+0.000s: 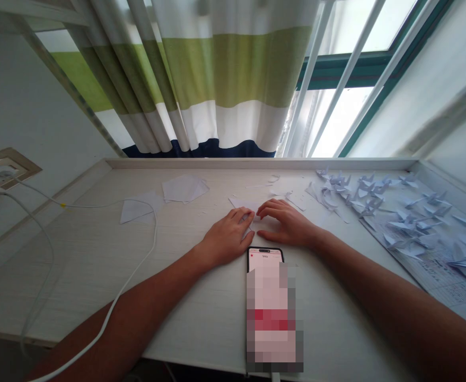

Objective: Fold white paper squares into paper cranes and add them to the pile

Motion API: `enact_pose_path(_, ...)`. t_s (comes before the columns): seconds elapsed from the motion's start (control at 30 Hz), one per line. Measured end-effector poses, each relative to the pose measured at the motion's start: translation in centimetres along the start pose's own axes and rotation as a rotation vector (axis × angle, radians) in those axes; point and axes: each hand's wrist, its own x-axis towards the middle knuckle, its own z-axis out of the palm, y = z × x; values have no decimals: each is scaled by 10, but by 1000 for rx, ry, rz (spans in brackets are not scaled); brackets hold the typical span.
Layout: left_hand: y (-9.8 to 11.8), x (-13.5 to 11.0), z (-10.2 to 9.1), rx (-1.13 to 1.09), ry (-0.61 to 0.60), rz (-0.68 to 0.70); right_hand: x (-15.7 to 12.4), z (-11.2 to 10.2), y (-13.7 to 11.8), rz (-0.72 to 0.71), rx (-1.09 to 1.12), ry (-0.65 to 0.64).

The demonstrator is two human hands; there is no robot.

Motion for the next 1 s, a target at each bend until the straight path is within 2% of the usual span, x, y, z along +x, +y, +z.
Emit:
enact_pose_path(0.2,2,-1,-3,18,-31,-36,-3,1,3,-12,-73,23)
enact_pose_path(0.47,3,-1,-2,19,-27,-48,-2,-3,-1,-111,-122,-57)
enact_pose_path(0.67,1,-2,0,27,-10,-35,-3,0,1,-122,-105,-29)
enact_pose_path(0.77,1,-1,0,42,3,-15,-2,4,2,-41,5,45)
enact_pose_path(0.9,0,1,-3,47,15,21,3,6,5,173,109,198)
enact_pose_path(1.0,-2,2,-3,27,23,23,6,6,8,222,125,203)
